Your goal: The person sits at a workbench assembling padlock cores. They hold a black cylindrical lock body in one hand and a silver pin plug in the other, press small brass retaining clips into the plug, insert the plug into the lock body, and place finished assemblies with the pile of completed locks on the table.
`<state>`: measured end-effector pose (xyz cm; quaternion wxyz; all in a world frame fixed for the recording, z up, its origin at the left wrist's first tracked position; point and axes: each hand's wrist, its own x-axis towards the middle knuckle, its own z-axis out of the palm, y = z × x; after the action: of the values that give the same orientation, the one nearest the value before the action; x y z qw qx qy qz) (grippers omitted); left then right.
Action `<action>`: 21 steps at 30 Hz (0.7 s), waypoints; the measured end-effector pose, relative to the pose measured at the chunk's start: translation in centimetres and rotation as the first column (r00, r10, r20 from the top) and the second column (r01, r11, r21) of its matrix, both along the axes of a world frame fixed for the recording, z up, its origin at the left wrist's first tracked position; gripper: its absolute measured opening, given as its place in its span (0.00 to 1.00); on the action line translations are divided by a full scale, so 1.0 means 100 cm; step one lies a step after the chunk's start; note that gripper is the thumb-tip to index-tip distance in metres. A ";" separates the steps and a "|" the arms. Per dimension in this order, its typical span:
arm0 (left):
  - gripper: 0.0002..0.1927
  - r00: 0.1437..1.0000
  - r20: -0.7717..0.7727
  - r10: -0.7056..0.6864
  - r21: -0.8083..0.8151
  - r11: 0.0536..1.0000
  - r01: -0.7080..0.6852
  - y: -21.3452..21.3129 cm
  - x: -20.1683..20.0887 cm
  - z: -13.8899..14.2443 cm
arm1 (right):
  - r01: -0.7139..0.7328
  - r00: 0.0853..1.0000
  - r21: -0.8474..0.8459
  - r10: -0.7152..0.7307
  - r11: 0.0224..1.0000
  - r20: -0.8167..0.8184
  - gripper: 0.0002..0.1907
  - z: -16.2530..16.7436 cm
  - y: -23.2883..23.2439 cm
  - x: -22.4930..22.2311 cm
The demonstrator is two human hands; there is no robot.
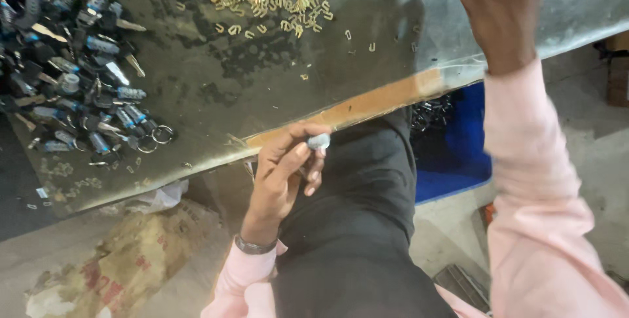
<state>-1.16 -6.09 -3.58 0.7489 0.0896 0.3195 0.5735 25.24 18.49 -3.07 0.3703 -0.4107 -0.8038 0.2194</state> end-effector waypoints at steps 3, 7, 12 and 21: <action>0.26 0.999 -0.015 -0.042 0.153 0.987 0.044 0.001 -0.003 -0.013 | -0.119 0.912 -0.380 -0.050 0.917 -0.408 0.18 0.026 -0.052 -0.005; 0.17 0.918 0.374 -0.131 0.183 0.981 0.065 0.003 0.003 -0.031 | -0.372 0.668 -0.479 -0.128 0.795 -0.733 0.22 0.028 -0.116 -0.035; 0.12 0.876 0.472 -0.094 0.088 0.994 0.060 0.005 0.013 -0.030 | -0.312 0.498 -0.518 -0.327 0.797 -0.803 0.25 -0.001 -0.165 -0.068; 0.10 0.998 -0.058 0.009 0.206 0.979 0.003 0.001 0.003 -0.009 | -0.386 0.561 -0.593 -0.330 0.706 -0.759 0.18 -0.023 -0.190 -0.072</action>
<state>-0.84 -5.99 -4.52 0.7251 0.1833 0.2805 0.6017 18.04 -0.53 -5.41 0.5100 -0.3520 -0.3900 0.6811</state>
